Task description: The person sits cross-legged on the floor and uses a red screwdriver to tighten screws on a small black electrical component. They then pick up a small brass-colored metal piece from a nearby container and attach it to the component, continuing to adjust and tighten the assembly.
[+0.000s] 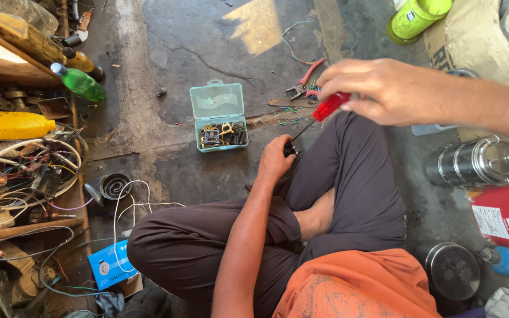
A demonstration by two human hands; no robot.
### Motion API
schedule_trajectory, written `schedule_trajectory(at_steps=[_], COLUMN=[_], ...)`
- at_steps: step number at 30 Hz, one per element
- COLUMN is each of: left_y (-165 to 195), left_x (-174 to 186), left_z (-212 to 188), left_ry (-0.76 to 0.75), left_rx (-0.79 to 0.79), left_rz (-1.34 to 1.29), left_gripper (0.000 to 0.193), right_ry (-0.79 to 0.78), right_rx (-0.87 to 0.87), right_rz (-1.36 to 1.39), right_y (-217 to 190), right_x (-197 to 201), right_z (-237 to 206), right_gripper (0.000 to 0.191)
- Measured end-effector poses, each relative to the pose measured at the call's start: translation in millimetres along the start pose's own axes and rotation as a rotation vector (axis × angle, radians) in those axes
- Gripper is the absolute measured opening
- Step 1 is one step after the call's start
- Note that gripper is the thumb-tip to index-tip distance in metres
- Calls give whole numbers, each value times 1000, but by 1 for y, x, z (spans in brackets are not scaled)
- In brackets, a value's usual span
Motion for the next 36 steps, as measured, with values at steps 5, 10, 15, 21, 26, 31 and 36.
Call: schedule_trajectory(at_steps=[5, 10, 15, 21, 26, 31, 36], left_y=[-4, -3, 1, 8, 13, 12, 12], left_x=[-3, 1, 5, 12, 13, 12, 12], left_z=[1, 2, 1, 2, 1, 0, 1], left_ry=[-17, 8, 6, 19, 5, 19, 9], left_rx=[4, -25, -26, -21, -2, 1, 4], left_rz=[36, 46, 45, 53, 58, 63, 82], left_gripper=[50, 50, 50, 50, 49, 50, 52], right_ry=[367, 806, 1026, 1035, 910, 1003, 1049], right_rx=[17, -293, -448, -257, -620, -142, -362], right_rz=[103, 96, 55, 159, 45, 361, 156], right_y=[-2, -8, -5, -16, -9, -16, -6], right_x=[-20, -48, -54, -45, -41, -47, -56], right_z=[-33, -35, -26, -20, -12, -18, -11], right_gripper=[44, 29, 32, 23, 26, 26, 26])
Point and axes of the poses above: each hand's wrist, its own z-axis towards the middle knuckle, its own x-axis out of the back of the hand, y = z × x, the point moved 3 cm from there along z, towards the middle knuckle, and after that the axes turned 1 degree about z, right-handed, at the moved point
